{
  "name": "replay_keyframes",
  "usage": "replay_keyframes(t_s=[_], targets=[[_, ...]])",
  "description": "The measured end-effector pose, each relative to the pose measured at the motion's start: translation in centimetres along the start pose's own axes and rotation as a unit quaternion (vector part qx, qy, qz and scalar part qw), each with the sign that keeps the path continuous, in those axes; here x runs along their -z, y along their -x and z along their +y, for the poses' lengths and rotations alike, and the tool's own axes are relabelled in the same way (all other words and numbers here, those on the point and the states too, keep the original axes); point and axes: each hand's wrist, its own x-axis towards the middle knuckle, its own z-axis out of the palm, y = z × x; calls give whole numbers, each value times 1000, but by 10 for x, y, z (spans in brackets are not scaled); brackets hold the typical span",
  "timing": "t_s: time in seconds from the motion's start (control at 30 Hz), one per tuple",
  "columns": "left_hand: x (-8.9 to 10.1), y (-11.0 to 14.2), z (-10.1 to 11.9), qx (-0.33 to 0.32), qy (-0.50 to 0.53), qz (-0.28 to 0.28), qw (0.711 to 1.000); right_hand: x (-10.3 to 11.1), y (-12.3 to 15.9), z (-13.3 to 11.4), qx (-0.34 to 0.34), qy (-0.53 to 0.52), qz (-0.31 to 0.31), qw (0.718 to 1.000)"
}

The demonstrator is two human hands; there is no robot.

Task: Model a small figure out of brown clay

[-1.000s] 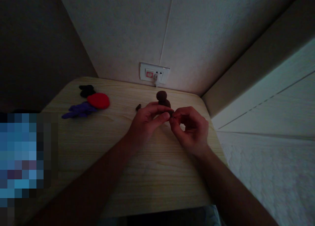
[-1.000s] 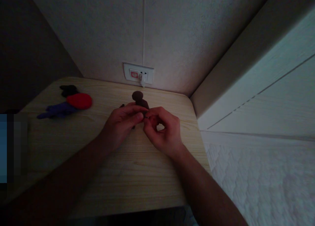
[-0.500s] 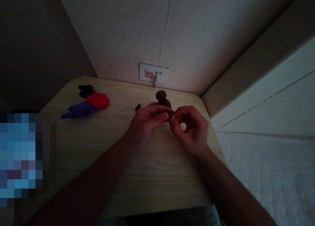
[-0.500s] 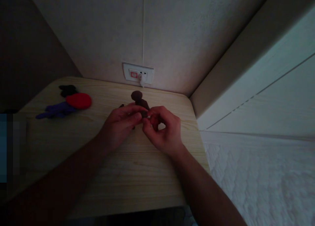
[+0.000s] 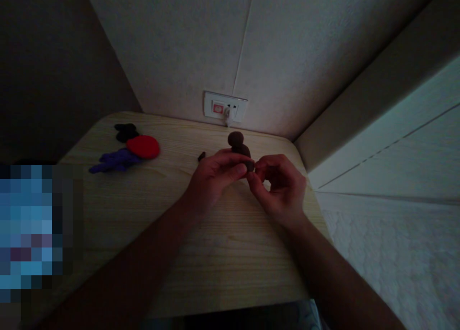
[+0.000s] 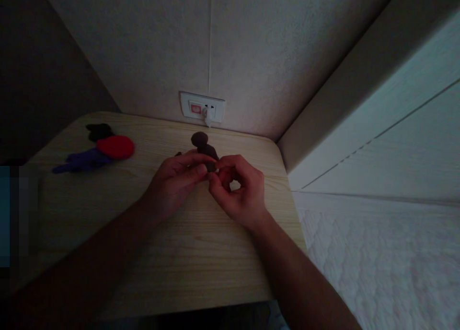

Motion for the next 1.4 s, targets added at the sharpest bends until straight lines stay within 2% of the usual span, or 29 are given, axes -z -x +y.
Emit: replay_keyframes(t_s=[0.8, 0.97, 1.1, 1.23, 1.4], targets=[[-2, 0, 2, -15, -57, 25, 998, 1, 6, 1, 7, 45, -11, 999], [-3, 0, 3, -19, -56, 25, 998, 1, 5, 0, 27, 66, -22, 997], [-3, 0, 3, -15, -70, 29, 997, 2, 0, -6, 71, 105, -31, 991], [-2, 0, 2, -9, -54, 26, 998, 2, -2, -9, 108, 150, -33, 982], [-3, 0, 2, 24, 11, 17, 1000, 0, 2, -5, 79, 122, -8, 989]])
